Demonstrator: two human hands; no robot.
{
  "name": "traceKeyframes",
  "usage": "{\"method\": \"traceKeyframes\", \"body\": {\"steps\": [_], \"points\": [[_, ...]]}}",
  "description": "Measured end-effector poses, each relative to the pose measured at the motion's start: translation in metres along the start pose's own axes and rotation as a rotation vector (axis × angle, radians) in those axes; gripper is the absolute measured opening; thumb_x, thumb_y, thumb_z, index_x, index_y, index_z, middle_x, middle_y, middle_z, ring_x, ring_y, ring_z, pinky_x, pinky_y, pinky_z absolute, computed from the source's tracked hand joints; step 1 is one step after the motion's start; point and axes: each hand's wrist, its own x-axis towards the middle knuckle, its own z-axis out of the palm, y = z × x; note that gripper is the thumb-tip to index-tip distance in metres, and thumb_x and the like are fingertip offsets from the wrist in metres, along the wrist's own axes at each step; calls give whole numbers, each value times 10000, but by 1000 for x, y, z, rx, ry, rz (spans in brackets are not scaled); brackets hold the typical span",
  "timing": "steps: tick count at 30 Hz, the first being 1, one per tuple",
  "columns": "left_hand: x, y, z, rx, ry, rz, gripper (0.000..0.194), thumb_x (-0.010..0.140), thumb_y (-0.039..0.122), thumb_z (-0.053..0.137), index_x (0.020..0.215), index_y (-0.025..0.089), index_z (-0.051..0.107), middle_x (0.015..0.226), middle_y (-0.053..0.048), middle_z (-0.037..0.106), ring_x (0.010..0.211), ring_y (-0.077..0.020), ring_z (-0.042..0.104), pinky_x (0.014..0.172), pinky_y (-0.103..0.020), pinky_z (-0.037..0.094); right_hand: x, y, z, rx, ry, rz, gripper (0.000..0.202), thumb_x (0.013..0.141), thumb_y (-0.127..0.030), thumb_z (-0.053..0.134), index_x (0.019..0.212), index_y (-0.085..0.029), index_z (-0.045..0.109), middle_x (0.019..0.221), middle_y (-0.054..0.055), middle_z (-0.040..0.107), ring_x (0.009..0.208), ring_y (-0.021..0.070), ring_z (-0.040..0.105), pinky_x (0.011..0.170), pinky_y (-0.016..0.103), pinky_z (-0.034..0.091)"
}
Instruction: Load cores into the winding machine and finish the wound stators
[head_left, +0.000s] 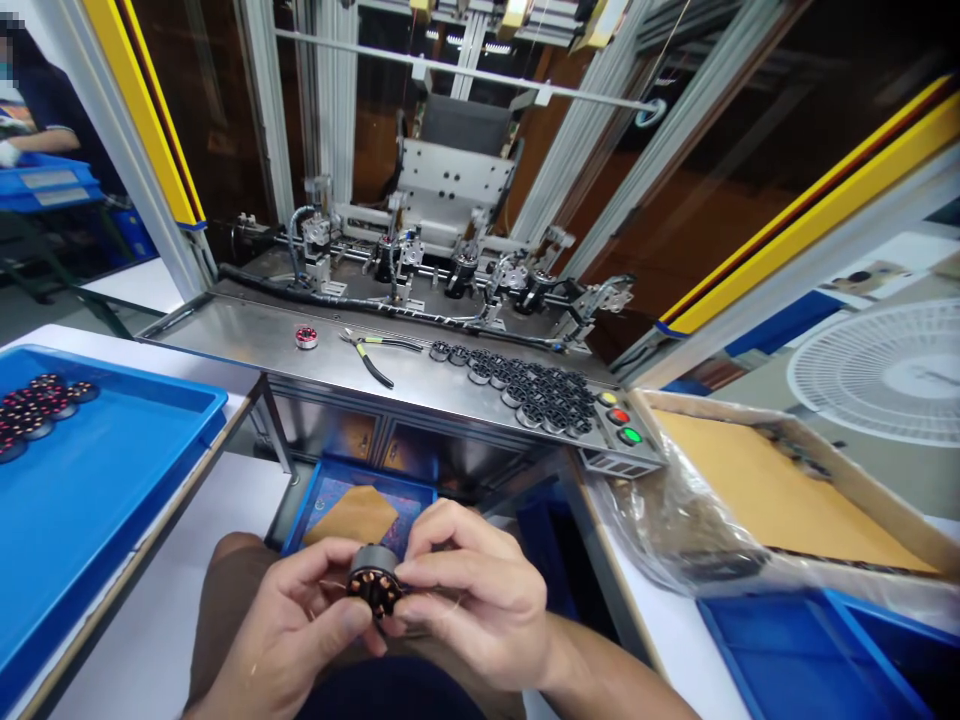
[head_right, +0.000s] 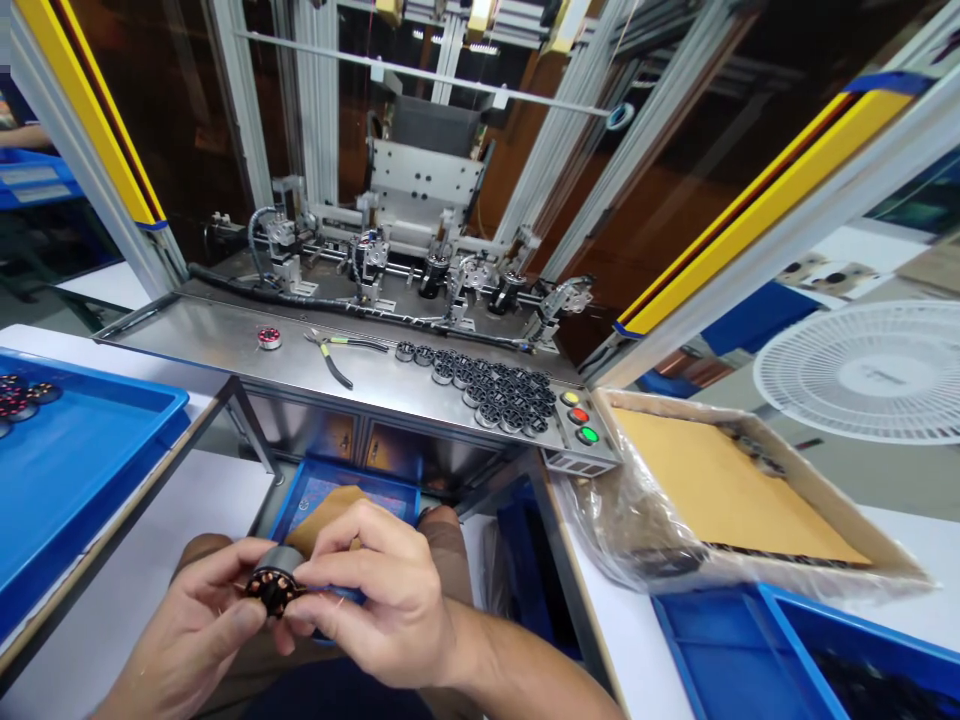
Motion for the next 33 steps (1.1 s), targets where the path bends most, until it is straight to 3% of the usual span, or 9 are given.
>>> {"method": "traceKeyframes", "body": {"steps": [10,14,16,17,20,23,26,29,33], "points": [[-1,-6,-8,10,14,12,298,718,352,848,957,206,747,771,-26,739,668,-144,689,648,-228,556,-1,-11,8,-81,57,52,87,863,-117,642,908,-161,702,751,46,642,640,133,605,583,245,511],[3,-6,-5,-173,48,181,544,480,328,971,960,298,718,1044,-10,744,929,-204,712,787,-255,561,1,-14,12,-11,115,143,69,882,-148,629,849,-165,687,735,37,629,645,130,587,584,244,502],[9,-3,-4,-255,-24,247,648,447,444,963,1026,312,705,1128,-15,723,1031,-231,687,873,-285,548,3,-14,12,40,107,155,84,896,-186,631,831,-168,682,727,36,628,646,133,590,585,249,502],[13,-2,-5,-269,-81,222,632,505,521,921,1049,282,705,1091,-35,729,1016,-228,689,879,-287,545,5,-14,12,60,92,149,94,902,-199,631,830,-167,681,723,37,630,646,136,595,584,253,503],[21,0,-6,-262,-358,-32,519,796,645,651,924,147,720,786,-84,738,718,-183,718,637,-235,558,9,-15,9,81,33,121,116,919,-222,623,839,-165,685,716,47,637,638,144,606,567,262,508],[22,-1,-6,-257,-523,-148,490,901,587,542,899,125,706,614,-79,715,518,-167,695,460,-188,492,12,-17,4,53,12,114,127,925,-223,616,842,-162,689,719,52,634,639,149,605,564,270,510],[18,-2,-3,-222,-421,-47,343,865,461,670,1017,155,708,752,-86,759,638,-183,744,545,-208,548,14,-20,1,-1,47,132,112,914,-187,620,831,-159,690,722,51,629,644,146,596,569,268,504],[13,-1,-2,-212,-292,73,334,830,287,743,1158,271,686,922,-42,751,688,-159,743,567,-202,556,15,-23,4,9,107,175,98,897,-143,623,826,-163,687,730,46,633,657,144,603,582,264,507],[9,1,-4,-195,-172,245,328,717,201,838,1005,310,723,1138,-11,708,974,-190,716,819,-256,566,15,-24,10,105,149,246,116,894,-123,616,809,-166,682,725,38,630,667,140,608,598,257,514]]}}
